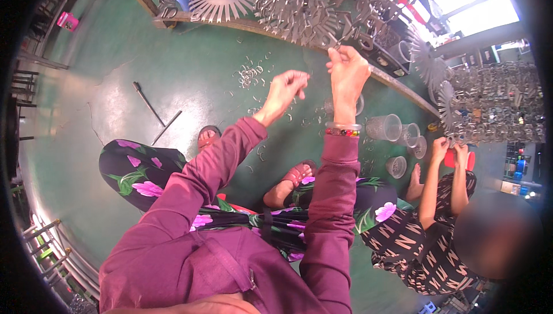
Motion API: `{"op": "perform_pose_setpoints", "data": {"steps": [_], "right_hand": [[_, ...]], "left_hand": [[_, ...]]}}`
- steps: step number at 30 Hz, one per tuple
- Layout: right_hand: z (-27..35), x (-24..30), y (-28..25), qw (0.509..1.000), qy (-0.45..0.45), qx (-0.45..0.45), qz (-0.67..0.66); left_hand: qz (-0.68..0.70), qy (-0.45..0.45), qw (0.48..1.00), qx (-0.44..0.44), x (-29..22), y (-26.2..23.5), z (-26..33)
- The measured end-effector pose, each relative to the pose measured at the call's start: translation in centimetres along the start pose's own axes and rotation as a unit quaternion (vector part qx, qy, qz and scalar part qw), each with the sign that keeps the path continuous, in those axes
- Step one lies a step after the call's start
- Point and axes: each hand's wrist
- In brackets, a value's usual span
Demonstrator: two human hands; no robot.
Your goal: The person sits on the floor and repeatedly picks up small metal rings and hooks, then attaches them to a hanging metal rack. The person works continuously, linking the small parts by hand without using tools.
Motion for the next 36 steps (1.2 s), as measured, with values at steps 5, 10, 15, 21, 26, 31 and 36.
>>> {"op": "perform_pose_setpoints", "data": {"steps": [5, 10, 15, 21, 26, 31, 36], "right_hand": [[0.5, -0.4, -0.7, 0.996, 0.01, 0.03, -0.079], [0.9, -1.1, -1.1, 0.995, 0.024, 0.021, -0.092], [1.4, -1.4, -1.1, 0.988, 0.02, 0.028, -0.151], [1.6, -1.0, -1.1, 0.984, 0.012, 0.029, -0.177], [1.4, -1.4, -1.4, 0.973, 0.004, 0.066, -0.223], [1.0, -1.3, -2.4, 0.974, 0.016, 0.106, -0.2], [0.6, 1.5, -2.5, 0.993, 0.019, 0.118, 0.001]], "left_hand": [[0.139, 0.012, 0.99, 0.021, -5.0, 2.7, -2.4], [0.088, 0.008, 0.995, 0.048, -6.1, 3.1, -1.9], [-0.061, 0.058, 0.996, 0.011, -6.8, 2.6, -1.6], [-0.113, 0.088, 0.99, -0.007, -6.8, 2.9, -0.7], [-0.102, 0.071, 0.992, 0.033, -5.3, 1.9, -1.5], [-0.174, 0.113, 0.976, 0.062, -6.1, 1.5, -0.7], [-0.174, 0.096, 0.976, 0.088, -6.0, 1.8, -1.5]]}}
Point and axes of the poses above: each hand's wrist, its own z-axis away from the middle knuckle, its own y-axis out of the palm, x = y × z, and after that the axes turned 2 degrees about -y, right-handed
